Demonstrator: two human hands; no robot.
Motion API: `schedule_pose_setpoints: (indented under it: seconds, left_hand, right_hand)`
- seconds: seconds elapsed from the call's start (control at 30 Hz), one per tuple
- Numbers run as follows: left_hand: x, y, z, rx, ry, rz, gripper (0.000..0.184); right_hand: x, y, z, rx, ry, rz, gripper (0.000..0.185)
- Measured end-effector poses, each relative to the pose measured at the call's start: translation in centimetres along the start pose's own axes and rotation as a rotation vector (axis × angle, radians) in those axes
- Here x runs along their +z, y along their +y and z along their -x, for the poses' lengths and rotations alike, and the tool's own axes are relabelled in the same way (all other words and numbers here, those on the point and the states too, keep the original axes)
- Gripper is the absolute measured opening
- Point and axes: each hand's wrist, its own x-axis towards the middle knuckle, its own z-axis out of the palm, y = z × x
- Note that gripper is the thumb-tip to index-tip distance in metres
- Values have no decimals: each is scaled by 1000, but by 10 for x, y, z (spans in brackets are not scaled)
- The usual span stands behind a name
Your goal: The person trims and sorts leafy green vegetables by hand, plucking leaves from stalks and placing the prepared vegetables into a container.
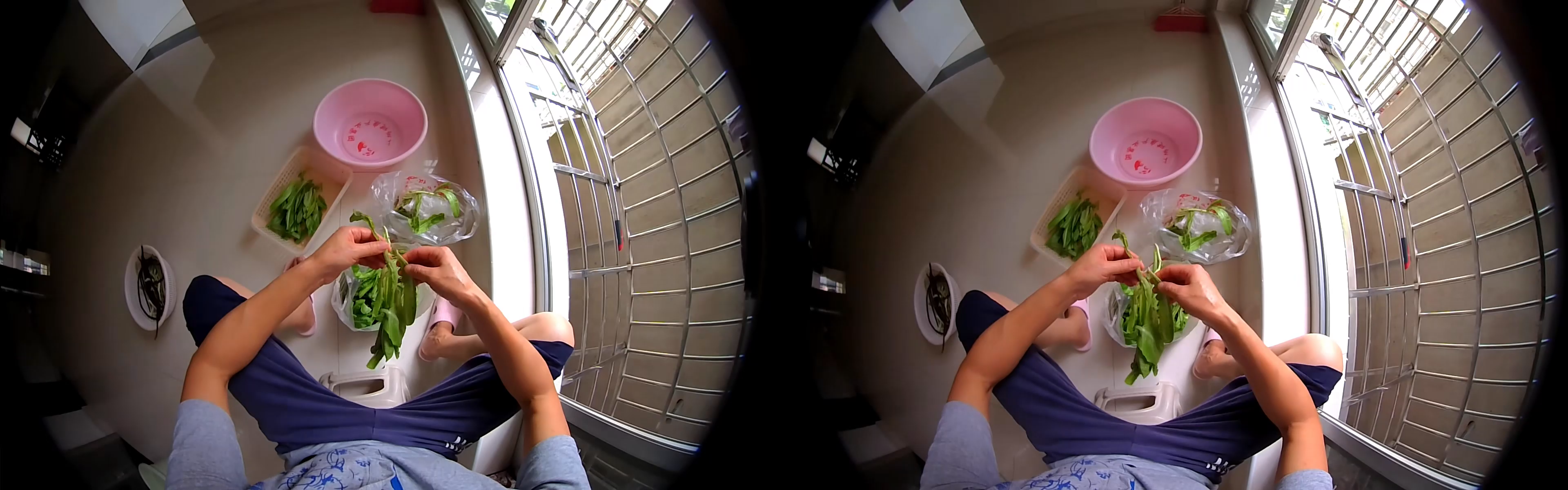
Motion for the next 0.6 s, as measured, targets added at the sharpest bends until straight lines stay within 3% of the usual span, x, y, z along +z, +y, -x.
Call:
schedule_pose_setpoints:
  seconds: [0.33, 0.6]
  left_hand:
    - [4, -3, -1, 6, -86, -30, 20]
    - [6, 1, 2, -45, -118, 17, 19]
  right_hand:
    - [-3, -13, 3, -29, 15, 81, 16]
    - [-9, -7, 0, 149, -139, -310, 21]
